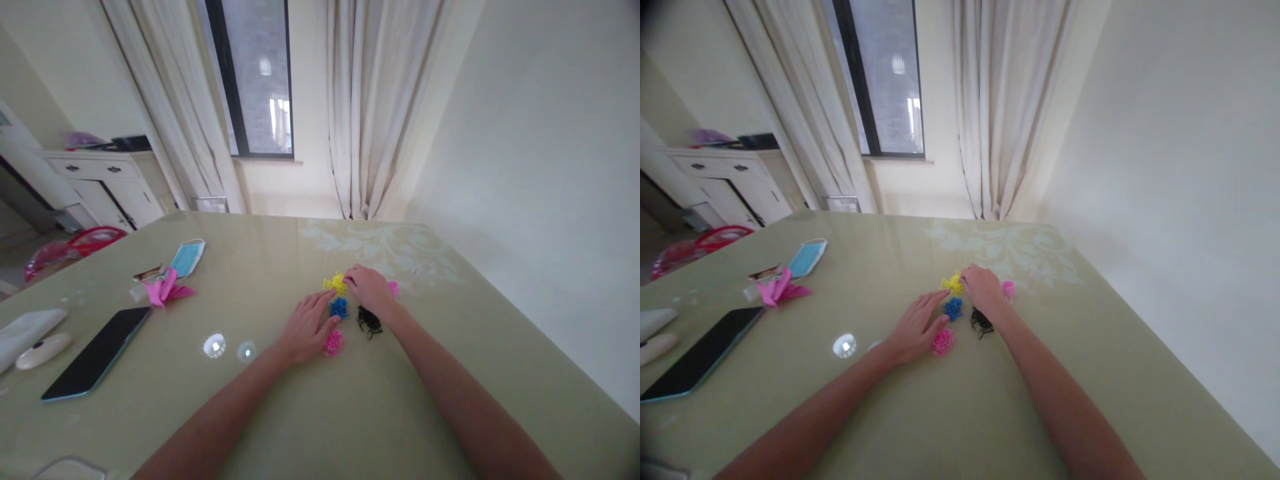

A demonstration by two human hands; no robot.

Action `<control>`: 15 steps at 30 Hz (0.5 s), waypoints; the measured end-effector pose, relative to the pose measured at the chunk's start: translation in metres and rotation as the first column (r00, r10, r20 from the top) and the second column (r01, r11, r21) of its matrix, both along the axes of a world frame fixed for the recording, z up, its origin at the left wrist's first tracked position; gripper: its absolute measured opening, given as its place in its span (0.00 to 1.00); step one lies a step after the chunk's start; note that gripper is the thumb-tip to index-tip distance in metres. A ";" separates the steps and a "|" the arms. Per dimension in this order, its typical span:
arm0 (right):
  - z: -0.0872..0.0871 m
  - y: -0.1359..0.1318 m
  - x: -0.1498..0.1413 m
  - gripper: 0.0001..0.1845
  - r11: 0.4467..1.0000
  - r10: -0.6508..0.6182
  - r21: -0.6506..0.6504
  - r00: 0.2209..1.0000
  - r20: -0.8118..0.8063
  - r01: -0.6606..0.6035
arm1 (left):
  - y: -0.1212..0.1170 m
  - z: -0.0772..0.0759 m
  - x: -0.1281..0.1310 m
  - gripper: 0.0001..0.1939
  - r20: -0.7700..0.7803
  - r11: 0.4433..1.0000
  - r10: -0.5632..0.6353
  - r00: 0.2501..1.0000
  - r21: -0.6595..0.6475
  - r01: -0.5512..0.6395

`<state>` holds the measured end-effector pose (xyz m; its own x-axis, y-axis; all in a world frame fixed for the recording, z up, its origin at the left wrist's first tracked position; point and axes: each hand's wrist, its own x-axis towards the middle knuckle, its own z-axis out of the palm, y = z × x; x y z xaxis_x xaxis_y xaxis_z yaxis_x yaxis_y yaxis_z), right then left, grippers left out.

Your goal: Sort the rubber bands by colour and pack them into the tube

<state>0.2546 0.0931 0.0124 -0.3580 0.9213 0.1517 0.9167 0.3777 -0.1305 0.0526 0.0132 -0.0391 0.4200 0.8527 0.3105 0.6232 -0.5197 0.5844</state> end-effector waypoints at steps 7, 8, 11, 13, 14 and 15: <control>0.009 -0.003 0.006 0.14 1.000 0.006 -0.025 1.000 0.012 -0.006 | 0.007 0.004 0.009 0.28 -0.097 0.999 -0.054 0.994 -0.005 0.054; 0.012 -0.004 0.008 0.13 0.999 0.019 -0.042 1.000 0.015 -0.019 | 0.006 0.004 0.008 0.27 -0.096 0.998 -0.059 0.994 -0.004 0.059; 0.014 -0.008 0.008 0.10 0.990 0.084 -0.120 0.996 0.028 -0.080 | 0.004 0.006 0.007 0.26 -0.085 0.997 -0.074 0.994 -0.004 0.073; 0.012 -0.010 0.007 0.10 0.980 0.121 -0.167 0.992 0.038 -0.113 | 0.004 0.005 0.006 0.25 -0.074 0.997 -0.082 0.994 -0.003 0.082; 0.011 -0.011 0.006 0.10 0.975 0.132 -0.184 0.990 0.045 -0.122 | 0.003 0.005 0.006 0.25 -0.065 0.997 -0.082 0.995 0.000 0.082; 0.009 -0.011 0.005 0.11 0.972 0.138 -0.198 0.989 0.053 -0.125 | 0.003 0.004 0.006 0.25 -0.056 0.997 -0.080 0.995 0.003 0.081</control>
